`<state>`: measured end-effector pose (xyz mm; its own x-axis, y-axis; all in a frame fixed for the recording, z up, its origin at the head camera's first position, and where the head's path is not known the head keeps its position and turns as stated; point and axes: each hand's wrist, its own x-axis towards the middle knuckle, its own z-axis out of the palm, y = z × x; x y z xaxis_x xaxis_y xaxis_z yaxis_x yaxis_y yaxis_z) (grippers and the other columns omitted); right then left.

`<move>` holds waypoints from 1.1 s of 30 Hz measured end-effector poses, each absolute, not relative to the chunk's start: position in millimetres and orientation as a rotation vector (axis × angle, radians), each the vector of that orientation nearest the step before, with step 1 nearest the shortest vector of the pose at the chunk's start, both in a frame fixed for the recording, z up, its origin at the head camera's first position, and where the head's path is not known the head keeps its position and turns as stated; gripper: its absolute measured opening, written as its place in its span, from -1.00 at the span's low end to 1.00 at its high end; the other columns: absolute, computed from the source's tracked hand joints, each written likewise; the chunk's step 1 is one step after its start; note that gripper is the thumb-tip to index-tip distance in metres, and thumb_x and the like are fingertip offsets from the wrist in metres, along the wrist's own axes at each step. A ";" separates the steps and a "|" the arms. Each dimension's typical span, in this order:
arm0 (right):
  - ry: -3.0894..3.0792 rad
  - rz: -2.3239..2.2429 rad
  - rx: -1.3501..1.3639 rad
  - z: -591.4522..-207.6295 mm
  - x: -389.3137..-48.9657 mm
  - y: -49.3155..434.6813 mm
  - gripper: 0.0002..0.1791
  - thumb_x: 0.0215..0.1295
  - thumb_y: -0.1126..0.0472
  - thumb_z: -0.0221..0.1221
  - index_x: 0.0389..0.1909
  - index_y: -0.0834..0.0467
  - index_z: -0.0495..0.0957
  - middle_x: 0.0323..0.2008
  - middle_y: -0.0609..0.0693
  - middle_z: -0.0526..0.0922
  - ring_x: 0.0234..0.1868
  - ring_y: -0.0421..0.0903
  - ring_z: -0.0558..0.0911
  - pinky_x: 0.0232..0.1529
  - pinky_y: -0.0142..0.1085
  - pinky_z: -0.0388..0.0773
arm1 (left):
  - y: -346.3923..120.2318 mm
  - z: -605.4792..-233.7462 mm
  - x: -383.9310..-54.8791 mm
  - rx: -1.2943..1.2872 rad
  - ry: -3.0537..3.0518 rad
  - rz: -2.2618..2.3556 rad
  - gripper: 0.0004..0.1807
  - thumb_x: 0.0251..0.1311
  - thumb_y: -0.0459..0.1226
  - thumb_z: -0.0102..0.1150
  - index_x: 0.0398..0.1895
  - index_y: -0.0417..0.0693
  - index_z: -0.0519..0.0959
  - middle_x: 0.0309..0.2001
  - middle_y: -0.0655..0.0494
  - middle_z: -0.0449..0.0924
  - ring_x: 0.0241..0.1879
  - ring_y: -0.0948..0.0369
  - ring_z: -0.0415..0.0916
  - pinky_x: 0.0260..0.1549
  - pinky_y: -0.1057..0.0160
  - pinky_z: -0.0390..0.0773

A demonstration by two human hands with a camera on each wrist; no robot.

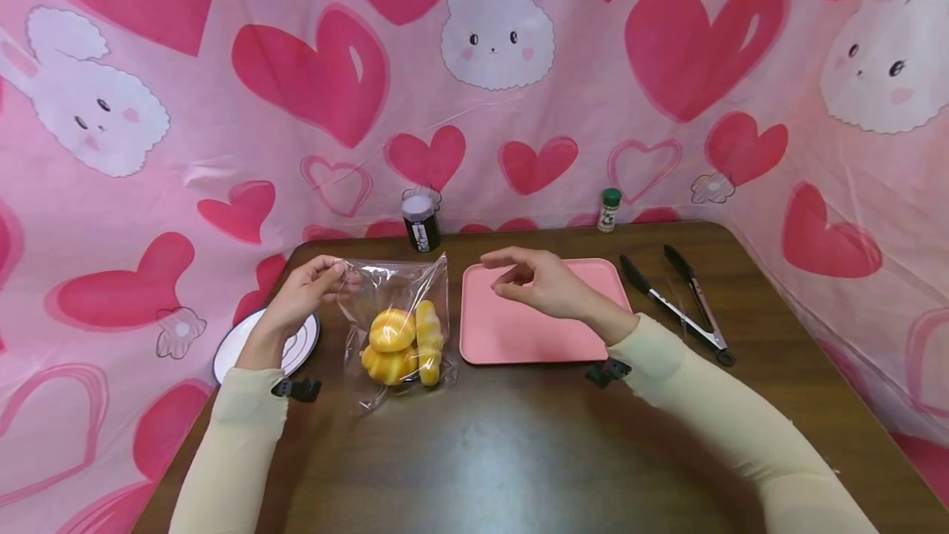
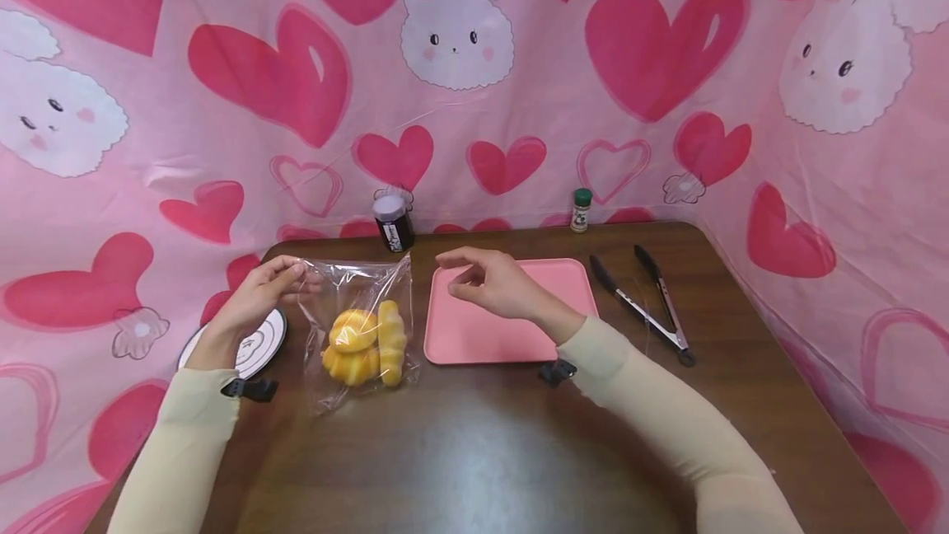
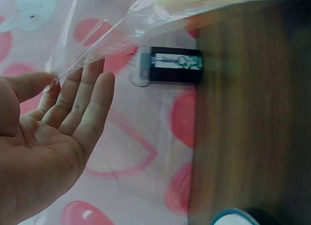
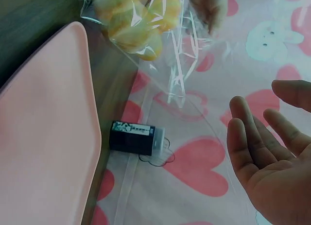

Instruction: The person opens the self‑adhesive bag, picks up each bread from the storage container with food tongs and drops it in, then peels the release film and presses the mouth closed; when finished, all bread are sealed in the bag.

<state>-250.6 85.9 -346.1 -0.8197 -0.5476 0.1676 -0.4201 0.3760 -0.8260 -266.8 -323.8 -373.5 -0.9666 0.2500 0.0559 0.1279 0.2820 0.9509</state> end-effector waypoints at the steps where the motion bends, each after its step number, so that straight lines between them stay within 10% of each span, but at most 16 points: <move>1: 2.494 -1.440 -0.880 -346.3 -251.0 87.3 -0.49 0.28 0.19 0.32 0.26 -0.05 0.53 0.19 0.00 0.64 -0.03 -0.09 0.73 -0.07 -0.22 0.70 | -323.0 -375.4 -269.4 0.350 2.410 1.802 -0.63 0.53 -0.17 -0.08 0.06 -0.37 0.34 -0.22 0.36 0.71 -0.18 0.37 0.70 -0.13 0.41 0.67; 6: 2.507 -1.467 -0.884 -346.3 -251.4 95.0 -0.50 0.28 0.21 0.32 0.26 -0.02 0.54 0.18 0.02 0.65 -0.04 -0.08 0.73 -0.09 -0.23 0.68 | -317.7 -384.4 -281.5 0.272 2.413 1.785 -0.57 0.54 -0.11 -0.13 0.14 -0.36 0.29 -0.16 0.27 0.72 -0.17 0.41 0.68 -0.16 0.41 0.67; 10: 2.519 -1.466 -0.874 -347.5 -251.7 102.8 -0.50 0.29 0.20 0.31 0.25 -0.02 0.54 0.18 0.02 0.64 -0.04 -0.07 0.72 -0.10 -0.24 0.67 | -312.2 -393.6 -289.2 0.219 2.429 1.755 -0.53 0.55 -0.14 -0.13 0.24 -0.39 0.21 0.04 -0.18 0.67 -0.16 0.41 0.66 -0.11 0.41 0.66; 15: 2.537 -1.467 -0.834 -350.2 -252.0 114.4 -0.52 0.29 0.19 0.31 0.24 -0.01 0.54 0.16 0.03 0.65 -0.04 -0.06 0.73 -0.08 -0.27 0.66 | -306.8 -405.4 -294.4 0.226 2.441 1.639 -0.27 0.45 -0.22 0.07 0.52 -0.26 -0.02 0.37 -0.47 0.28 0.19 0.02 0.56 0.19 0.07 0.57; 20: 2.546 -1.466 -0.821 -352.9 -252.9 124.3 -0.53 0.31 0.15 0.30 0.25 0.00 0.54 0.17 0.04 0.64 -0.02 -0.06 0.73 -0.08 -0.31 0.66 | -303.7 -411.1 -293.6 0.229 2.537 1.417 0.18 0.25 -0.22 0.30 0.61 0.01 -0.45 0.54 -0.45 -0.20 0.48 -0.34 0.06 0.35 -0.26 0.28; 26: 2.550 -1.452 -0.798 -354.3 -254.8 134.1 -0.53 0.34 0.11 0.28 0.27 -0.01 0.52 0.19 0.04 0.63 0.00 -0.05 0.71 -0.06 -0.32 0.67 | -297.9 -410.3 -289.8 0.207 2.677 1.120 0.16 0.11 -0.13 0.42 0.62 -0.07 -0.17 0.57 -0.39 -0.46 0.53 -0.40 -0.32 0.40 -0.44 -0.07; 33: 2.623 -1.406 -0.774 -353.3 -258.4 146.0 -0.54 0.35 0.09 0.26 0.26 -0.03 0.52 0.20 0.06 0.63 0.02 -0.04 0.69 -0.05 -0.27 0.66 | -295.5 -412.3 -293.0 0.275 2.730 0.978 0.05 0.10 -0.07 0.41 0.57 -0.11 0.03 0.56 -0.42 -0.37 0.52 -0.42 -0.25 0.37 -0.48 -0.04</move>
<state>-258.4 146.0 -353.3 -0.8713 -0.4593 0.1731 -0.3983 0.4557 -0.7961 -293.0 -295.5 -412.3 -0.9564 0.2507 -0.1496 0.0987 0.7600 0.6424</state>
